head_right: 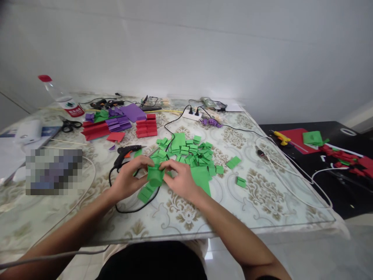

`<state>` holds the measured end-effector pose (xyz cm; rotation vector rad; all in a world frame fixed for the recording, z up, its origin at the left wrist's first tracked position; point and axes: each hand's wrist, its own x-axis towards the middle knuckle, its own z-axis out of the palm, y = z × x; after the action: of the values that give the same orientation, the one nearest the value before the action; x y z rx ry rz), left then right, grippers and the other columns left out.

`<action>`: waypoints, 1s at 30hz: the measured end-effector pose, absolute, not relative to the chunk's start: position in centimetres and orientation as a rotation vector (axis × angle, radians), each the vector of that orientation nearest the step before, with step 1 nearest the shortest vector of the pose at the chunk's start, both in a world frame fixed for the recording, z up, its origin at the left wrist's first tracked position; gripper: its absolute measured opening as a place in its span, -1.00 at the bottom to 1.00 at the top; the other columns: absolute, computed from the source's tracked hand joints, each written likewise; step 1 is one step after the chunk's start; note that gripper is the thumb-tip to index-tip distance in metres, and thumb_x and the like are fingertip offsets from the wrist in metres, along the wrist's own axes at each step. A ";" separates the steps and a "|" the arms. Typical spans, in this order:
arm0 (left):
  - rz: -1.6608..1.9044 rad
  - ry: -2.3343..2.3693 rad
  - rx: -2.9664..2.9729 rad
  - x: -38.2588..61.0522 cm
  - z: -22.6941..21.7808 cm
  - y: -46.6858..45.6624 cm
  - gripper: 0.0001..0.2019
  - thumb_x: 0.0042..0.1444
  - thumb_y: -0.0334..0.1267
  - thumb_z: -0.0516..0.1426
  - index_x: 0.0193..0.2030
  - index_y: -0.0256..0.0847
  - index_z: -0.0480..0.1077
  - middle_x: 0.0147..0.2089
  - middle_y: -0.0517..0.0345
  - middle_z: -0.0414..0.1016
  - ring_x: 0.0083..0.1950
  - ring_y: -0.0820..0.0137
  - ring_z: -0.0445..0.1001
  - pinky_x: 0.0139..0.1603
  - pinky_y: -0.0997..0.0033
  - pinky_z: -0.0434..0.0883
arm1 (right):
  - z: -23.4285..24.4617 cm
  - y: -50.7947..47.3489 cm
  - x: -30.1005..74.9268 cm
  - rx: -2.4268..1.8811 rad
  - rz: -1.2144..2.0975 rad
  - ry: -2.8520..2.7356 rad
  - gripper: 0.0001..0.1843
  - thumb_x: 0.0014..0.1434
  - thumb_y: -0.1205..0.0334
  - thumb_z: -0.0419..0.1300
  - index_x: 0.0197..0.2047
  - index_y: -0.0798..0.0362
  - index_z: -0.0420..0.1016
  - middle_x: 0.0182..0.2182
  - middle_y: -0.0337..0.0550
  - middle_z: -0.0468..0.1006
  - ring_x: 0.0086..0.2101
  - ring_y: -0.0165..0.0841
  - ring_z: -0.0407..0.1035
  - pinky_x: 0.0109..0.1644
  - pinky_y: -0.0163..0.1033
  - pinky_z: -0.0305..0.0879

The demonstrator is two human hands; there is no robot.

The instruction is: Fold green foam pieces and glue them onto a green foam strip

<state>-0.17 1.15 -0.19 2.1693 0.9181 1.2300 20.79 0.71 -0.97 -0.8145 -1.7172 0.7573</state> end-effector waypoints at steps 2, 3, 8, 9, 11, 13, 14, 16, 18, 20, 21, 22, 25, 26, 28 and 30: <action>1.309 0.888 2.310 -0.1 0.0 1.0 -0.73 0.16 -0.51 0.17 -0.04 -0.15 0.44 -0.10 0.05 0.58 -0.06 0.28 0.58 -0.04 0.30 0.52 | -1.4 0.7 21.0 -0.748 0.584 -1.807 -0.82 0.18 0.43 0.23 -0.21 -0.02 0.57 -0.17 -0.12 0.69 -0.16 -0.25 0.60 -0.03 -0.17 0.50; 1.331 0.875 2.357 -0.1 0.0 1.0 -0.71 0.15 -0.54 0.15 -0.04 -0.15 0.44 -0.08 0.04 0.59 -0.02 0.26 0.58 0.00 0.27 0.52 | -1.5 0.7 21.1 -0.724 0.532 -1.833 -0.78 0.19 0.46 0.20 -0.19 -0.03 0.58 -0.13 -0.10 0.69 -0.12 -0.24 0.60 0.01 -0.15 0.50; 1.355 0.859 2.468 -0.2 0.2 0.8 -0.71 0.12 -0.58 0.12 -0.10 -0.14 0.40 -0.05 0.00 0.57 -0.02 0.27 0.59 -0.01 0.29 0.52 | -1.5 0.4 21.2 -0.698 0.484 -1.871 -0.71 0.15 0.48 0.19 -0.14 -0.06 0.59 -0.10 -0.04 0.69 -0.09 -0.21 0.60 0.00 -0.08 0.54; 1.354 0.857 2.471 -0.2 0.3 0.7 -0.71 0.12 -0.58 0.13 -0.10 -0.13 0.40 -0.06 0.01 0.57 -0.03 0.28 0.59 -0.01 0.30 0.52 | -1.3 0.4 21.2 -0.703 0.486 -1.873 -0.71 0.15 0.47 0.20 -0.14 -0.06 0.59 -0.11 -0.04 0.70 -0.10 -0.20 0.61 -0.01 -0.08 0.55; 1.331 0.843 2.467 -0.4 0.4 0.7 -0.70 0.11 -0.56 0.14 -0.07 -0.13 0.38 -0.07 0.02 0.57 -0.03 0.27 0.58 0.00 0.30 0.52 | -0.9 0.2 21.1 -0.707 0.474 -1.875 -0.73 0.13 0.45 0.20 -0.15 -0.05 0.59 -0.15 -0.04 0.71 -0.13 -0.20 0.62 -0.04 -0.09 0.56; 1.287 0.814 2.470 -0.7 0.6 0.6 -0.67 0.10 -0.53 0.16 -0.02 -0.14 0.36 -0.06 0.00 0.56 -0.02 0.25 0.58 0.02 0.28 0.51 | -0.5 0.1 21.1 -0.690 0.439 -1.871 -0.74 0.13 0.45 0.20 -0.16 -0.03 0.59 -0.19 -0.04 0.71 -0.16 -0.20 0.62 -0.07 -0.11 0.57; 1.266 0.797 2.475 -0.8 0.7 0.5 -0.66 0.10 -0.51 0.18 0.00 -0.14 0.36 -0.06 -0.01 0.56 -0.02 0.24 0.57 0.03 0.27 0.51 | -0.4 0.1 21.1 -0.676 0.420 -1.868 -0.74 0.13 0.46 0.20 -0.16 -0.02 0.58 -0.20 -0.03 0.71 -0.17 -0.21 0.63 -0.08 -0.13 0.57; 1.233 0.773 2.482 -1.0 0.8 0.5 -0.66 0.10 -0.47 0.19 0.02 -0.16 0.35 -0.07 -0.02 0.55 -0.02 0.22 0.57 0.02 0.26 0.51 | -0.3 0.1 21.1 -0.648 0.400 -1.859 -0.74 0.12 0.47 0.21 -0.16 -0.01 0.57 -0.21 -0.01 0.71 -0.17 -0.21 0.63 -0.09 -0.14 0.57; 1.210 0.773 2.482 -1.1 0.8 0.5 -0.68 0.13 -0.47 0.19 0.02 -0.15 0.35 -0.10 0.00 0.56 -0.05 0.24 0.58 0.00 0.30 0.52 | -0.4 0.1 21.0 -0.640 0.402 -1.858 -0.76 0.12 0.47 0.22 -0.17 0.00 0.56 -0.21 0.00 0.70 -0.17 -0.21 0.62 -0.09 -0.15 0.56; 1.205 0.800 2.474 -1.2 0.7 0.6 -0.72 0.16 -0.49 0.20 -0.01 -0.14 0.37 -0.12 0.03 0.58 -0.07 0.28 0.59 -0.02 0.35 0.52 | -0.4 0.1 21.0 -0.661 0.405 -1.852 -0.79 0.12 0.46 0.24 -0.20 -0.01 0.54 -0.22 -0.02 0.70 -0.18 -0.22 0.62 -0.09 -0.15 0.55; 1.208 0.812 2.472 -1.1 0.6 0.6 -0.73 0.18 -0.49 0.21 -0.02 -0.14 0.38 -0.12 0.04 0.59 -0.08 0.30 0.60 -0.02 0.36 0.52 | -0.5 0.1 20.9 -0.685 0.411 -1.846 -0.81 0.13 0.45 0.24 -0.21 -0.01 0.54 -0.23 -0.05 0.70 -0.19 -0.23 0.62 -0.09 -0.15 0.54; 1.216 0.822 2.471 -1.1 0.6 0.6 -0.74 0.18 -0.49 0.22 -0.04 -0.14 0.39 -0.12 0.04 0.60 -0.09 0.31 0.61 -0.02 0.38 0.52 | -0.5 0.1 20.9 -0.716 0.422 -1.838 -0.84 0.15 0.42 0.25 -0.22 -0.02 0.53 -0.24 -0.07 0.70 -0.21 -0.23 0.61 -0.09 -0.15 0.54; 1.233 0.850 2.468 -1.0 0.5 0.6 -0.78 0.20 -0.48 0.22 -0.08 -0.14 0.42 -0.13 0.05 0.64 -0.09 0.31 0.64 -0.02 0.39 0.53 | -0.6 0.0 20.8 -0.807 0.478 -1.815 -0.90 0.18 0.35 0.26 -0.24 -0.05 0.53 -0.25 -0.11 0.69 -0.23 -0.25 0.60 -0.11 -0.15 0.52; 1.240 0.862 2.465 -1.0 0.5 0.6 -0.80 0.20 -0.47 0.22 -0.08 -0.13 0.43 -0.13 0.06 0.65 -0.10 0.31 0.65 -0.03 0.39 0.54 | -0.6 0.0 20.8 -0.826 0.495 -1.808 -0.91 0.18 0.34 0.27 -0.24 -0.05 0.53 -0.26 -0.11 0.69 -0.23 -0.24 0.60 -0.10 -0.15 0.51; 1.269 0.895 2.450 -0.9 0.4 0.6 -0.82 0.21 -0.44 0.24 -0.09 -0.13 0.46 -0.15 0.08 0.67 -0.14 0.33 0.66 -0.06 0.42 0.54 | -0.7 0.0 20.8 -0.835 0.509 -1.794 -0.92 0.19 0.32 0.28 -0.23 -0.05 0.54 -0.27 -0.12 0.69 -0.24 -0.25 0.59 -0.11 -0.16 0.50; 1.323 0.939 2.429 -0.8 0.2 0.6 -0.84 0.20 -0.40 0.27 -0.10 -0.13 0.48 -0.19 0.11 0.68 -0.22 0.35 0.66 -0.14 0.45 0.54 | -0.8 0.0 20.7 -0.847 0.521 -1.770 -0.93 0.21 0.28 0.30 -0.20 -0.04 0.55 -0.28 -0.12 0.68 -0.27 -0.26 0.57 -0.14 -0.17 0.48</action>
<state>-0.85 0.63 0.22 2.4287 0.9387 1.3230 20.71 0.01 -0.83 -0.8471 -1.7698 0.5215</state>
